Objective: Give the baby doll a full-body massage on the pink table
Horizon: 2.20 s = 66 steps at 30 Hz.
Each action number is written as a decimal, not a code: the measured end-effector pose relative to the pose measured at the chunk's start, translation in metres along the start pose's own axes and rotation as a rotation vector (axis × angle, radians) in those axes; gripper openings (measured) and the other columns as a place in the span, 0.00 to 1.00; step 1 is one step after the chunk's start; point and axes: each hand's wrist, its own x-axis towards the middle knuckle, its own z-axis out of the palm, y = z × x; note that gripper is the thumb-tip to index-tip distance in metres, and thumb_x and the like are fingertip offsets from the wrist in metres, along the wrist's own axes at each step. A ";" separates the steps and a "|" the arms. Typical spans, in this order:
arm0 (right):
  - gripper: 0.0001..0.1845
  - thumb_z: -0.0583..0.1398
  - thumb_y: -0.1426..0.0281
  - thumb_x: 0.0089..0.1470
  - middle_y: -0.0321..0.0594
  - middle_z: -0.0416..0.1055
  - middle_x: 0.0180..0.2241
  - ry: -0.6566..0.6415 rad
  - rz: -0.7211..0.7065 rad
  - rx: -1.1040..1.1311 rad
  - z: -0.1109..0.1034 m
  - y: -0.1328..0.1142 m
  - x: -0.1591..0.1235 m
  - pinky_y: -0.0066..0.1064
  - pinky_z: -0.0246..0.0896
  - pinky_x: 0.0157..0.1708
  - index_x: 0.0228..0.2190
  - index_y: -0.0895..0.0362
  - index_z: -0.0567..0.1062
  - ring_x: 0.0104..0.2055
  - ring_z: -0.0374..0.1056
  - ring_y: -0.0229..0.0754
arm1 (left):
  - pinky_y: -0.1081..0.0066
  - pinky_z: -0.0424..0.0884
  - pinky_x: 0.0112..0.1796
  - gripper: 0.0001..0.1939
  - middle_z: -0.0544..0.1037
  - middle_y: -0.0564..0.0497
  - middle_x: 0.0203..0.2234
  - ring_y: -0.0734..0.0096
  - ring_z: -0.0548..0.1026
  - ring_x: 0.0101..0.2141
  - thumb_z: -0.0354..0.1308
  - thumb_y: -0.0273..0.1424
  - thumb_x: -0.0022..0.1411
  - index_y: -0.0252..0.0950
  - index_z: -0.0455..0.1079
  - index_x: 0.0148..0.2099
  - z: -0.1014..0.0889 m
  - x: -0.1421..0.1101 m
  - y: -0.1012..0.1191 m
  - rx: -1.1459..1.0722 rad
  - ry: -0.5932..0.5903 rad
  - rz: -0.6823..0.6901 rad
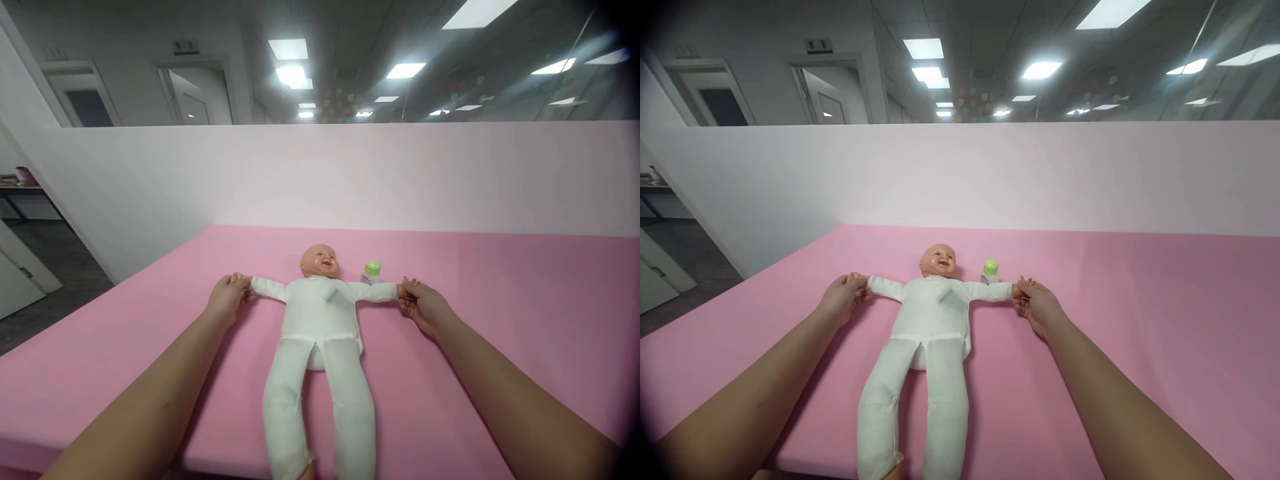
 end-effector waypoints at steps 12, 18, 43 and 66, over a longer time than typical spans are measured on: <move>0.11 0.71 0.68 0.55 0.41 0.73 0.31 -0.179 0.051 -0.144 -0.019 -0.007 0.001 0.23 0.69 0.24 0.38 0.61 0.80 0.27 0.65 0.34 | 0.72 0.63 0.20 0.10 0.72 0.52 0.20 0.71 0.68 0.19 0.67 0.33 0.49 0.36 0.73 0.35 -0.019 0.017 -0.010 0.176 0.088 -0.032; 0.15 0.71 0.72 0.52 0.41 0.74 0.32 -0.223 0.024 -0.179 -0.022 -0.006 0.000 0.24 0.69 0.25 0.42 0.60 0.80 0.28 0.67 0.35 | 0.71 0.70 0.25 0.23 0.78 0.47 0.28 0.70 0.74 0.22 0.69 0.28 0.46 0.33 0.75 0.47 -0.015 0.021 -0.015 0.048 0.054 0.012; 0.20 0.67 0.80 0.54 0.51 0.78 0.48 -0.211 0.044 -0.160 -0.021 -0.013 -0.010 0.33 0.81 0.46 0.49 0.59 0.76 0.43 0.79 0.45 | 0.68 0.77 0.29 0.26 0.79 0.46 0.31 0.66 0.78 0.25 0.68 0.21 0.50 0.33 0.73 0.53 0.002 0.006 -0.003 0.029 0.146 -0.016; 0.16 0.65 0.78 0.56 0.44 0.76 0.34 -0.050 -0.047 -0.153 -0.025 -0.003 0.002 0.23 0.68 0.20 0.47 0.58 0.77 0.24 0.67 0.34 | 0.71 0.72 0.25 0.22 0.81 0.43 0.33 0.69 0.76 0.24 0.65 0.24 0.54 0.33 0.77 0.52 -0.003 0.014 -0.011 0.088 0.070 0.013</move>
